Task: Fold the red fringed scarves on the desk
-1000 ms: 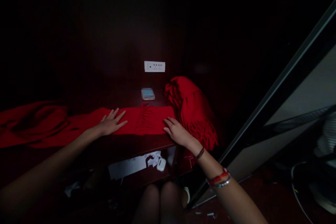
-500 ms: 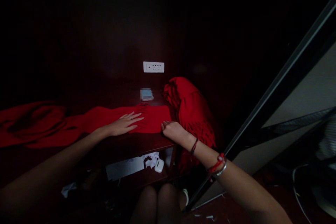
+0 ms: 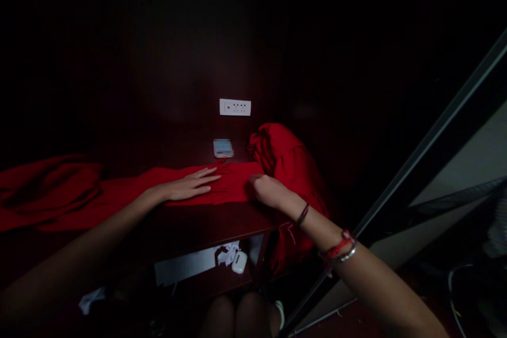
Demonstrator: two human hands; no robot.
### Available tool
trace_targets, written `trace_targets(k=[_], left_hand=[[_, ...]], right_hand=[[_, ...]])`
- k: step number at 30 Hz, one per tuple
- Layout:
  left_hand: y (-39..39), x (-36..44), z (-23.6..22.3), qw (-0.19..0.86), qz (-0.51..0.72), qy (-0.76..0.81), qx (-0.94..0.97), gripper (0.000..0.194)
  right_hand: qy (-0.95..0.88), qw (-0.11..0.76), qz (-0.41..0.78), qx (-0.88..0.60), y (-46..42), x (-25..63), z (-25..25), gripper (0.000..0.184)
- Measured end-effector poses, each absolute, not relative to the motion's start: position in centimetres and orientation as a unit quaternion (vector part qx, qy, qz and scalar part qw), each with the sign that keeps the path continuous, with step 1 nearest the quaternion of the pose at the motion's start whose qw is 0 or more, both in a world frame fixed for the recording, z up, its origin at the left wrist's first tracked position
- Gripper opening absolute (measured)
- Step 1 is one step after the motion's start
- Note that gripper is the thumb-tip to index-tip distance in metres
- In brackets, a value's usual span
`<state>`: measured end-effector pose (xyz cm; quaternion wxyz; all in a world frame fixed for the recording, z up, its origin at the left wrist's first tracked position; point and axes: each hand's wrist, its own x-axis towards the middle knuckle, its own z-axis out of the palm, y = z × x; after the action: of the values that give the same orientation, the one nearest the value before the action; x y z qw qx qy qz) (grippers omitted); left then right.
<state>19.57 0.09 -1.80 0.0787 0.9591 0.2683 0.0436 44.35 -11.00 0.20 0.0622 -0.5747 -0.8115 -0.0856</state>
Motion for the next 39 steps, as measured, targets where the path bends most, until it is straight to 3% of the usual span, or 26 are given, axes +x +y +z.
trace_targets(k=[2, 5, 12, 14, 18, 20, 25, 33, 36, 39], left_hand=[[0.9, 19.2, -1.7, 0.051, 0.085, 0.311, 0.945, 0.051], [2.0, 18.6, -2.7, 0.034, 0.069, 0.414, 0.907, 0.058], [1.9, 17.9, -4.2, 0.060, -0.004, 0.454, 0.889, 0.066], [1.9, 17.9, -3.7, 0.049, 0.020, 0.459, 0.887, 0.066], [3.0, 15.9, -2.3, -0.025, 0.107, 0.505, 0.856, 0.055], [4.1, 13.9, -2.0, -0.049, 0.107, 0.542, 0.832, 0.051], [6.4, 8.8, -2.3, 0.016, 0.078, 0.546, 0.834, 0.046], [4.8, 6.3, -1.3, 0.238, 0.253, 0.514, 0.784, 0.043], [3.9, 4.5, 0.6, 0.251, 0.291, 0.514, 0.767, 0.043], [2.4, 3.1, 2.0, 0.175, 0.214, 0.499, 0.821, 0.045]], right_hand=[[-0.787, 0.083, -0.050, -0.609, -10.3, 42.7, -0.8, 0.041], [-0.744, 0.046, 0.023, -0.666, -9.5, 41.0, -2.4, 0.051], [-0.713, -0.043, 0.139, -0.686, -8.3, 41.4, -1.0, 0.053], [-0.728, -0.006, 0.130, -0.673, -7.1, 40.7, 0.4, 0.050], [-0.714, 0.156, 0.009, -0.682, -4.2, 37.2, 0.8, 0.051], [-0.713, 0.153, 0.018, -0.684, -2.9, 35.6, -0.4, 0.055], [-0.691, 0.064, 0.087, -0.715, -1.4, 34.8, -3.6, 0.056], [-0.700, 0.051, 0.081, -0.707, -1.1, 36.7, -3.7, 0.053], [-0.704, 0.057, 0.086, -0.703, -1.0, 36.9, -3.9, 0.054], [-0.705, 0.064, 0.091, -0.701, -1.0, 36.7, -3.8, 0.055]])
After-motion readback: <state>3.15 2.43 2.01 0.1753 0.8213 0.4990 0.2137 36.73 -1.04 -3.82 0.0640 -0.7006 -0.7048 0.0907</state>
